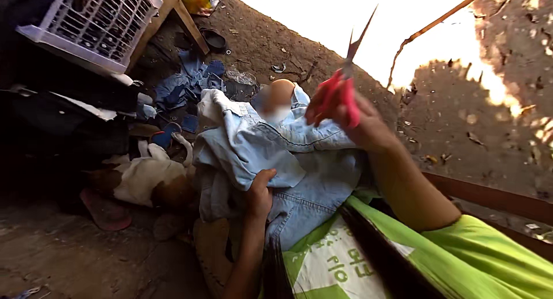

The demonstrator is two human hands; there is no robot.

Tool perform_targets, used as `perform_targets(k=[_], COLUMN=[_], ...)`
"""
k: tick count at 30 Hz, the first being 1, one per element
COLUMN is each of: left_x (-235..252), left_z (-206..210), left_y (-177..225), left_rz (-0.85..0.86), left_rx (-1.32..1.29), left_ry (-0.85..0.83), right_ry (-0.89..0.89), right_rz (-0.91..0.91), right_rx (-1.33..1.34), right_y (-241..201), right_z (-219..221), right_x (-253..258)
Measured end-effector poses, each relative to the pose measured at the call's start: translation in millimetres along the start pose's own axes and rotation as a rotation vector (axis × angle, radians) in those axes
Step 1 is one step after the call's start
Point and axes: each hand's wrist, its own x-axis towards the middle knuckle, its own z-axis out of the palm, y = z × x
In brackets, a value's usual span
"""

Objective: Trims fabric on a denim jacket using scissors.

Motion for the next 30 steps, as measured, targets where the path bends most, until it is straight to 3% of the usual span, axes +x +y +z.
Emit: perform_targets(k=[3,5,8,12,15,19,24,30], left_x=[5,11,14,9,6,5,5,-2], left_z=[-7,-16,-28,-37,-39,-39,-37,-28], left_y=[-6,-15,-23,-25,-25,-20,-24,-27], left_rz=[0.047,0.096,0.142,0.162,0.054,-0.058,-0.008,-0.017], left_rx=[-0.039,-0.054,-0.063,-0.071,-0.072,-0.013,0.101,0.474], left_ry=[0.076,0.155,0.255,0.292,0.300,0.239,0.126,0.070], right_ry=[-0.186,-0.110,0.010,-0.013,-0.054,-0.075,-0.069,-0.058], right_rz=[0.134,0.314,0.463,0.484,0.477,0.472,0.414,0.370], right_rx=[0.297,0.385,0.575,0.589,0.546,0.528,0.545,0.520], right_y=[62,97,100,98,99,97,96,92], right_z=[43,56,63,72,76,77,74,72], right_x=[10,14,29,30,26,23,18,9])
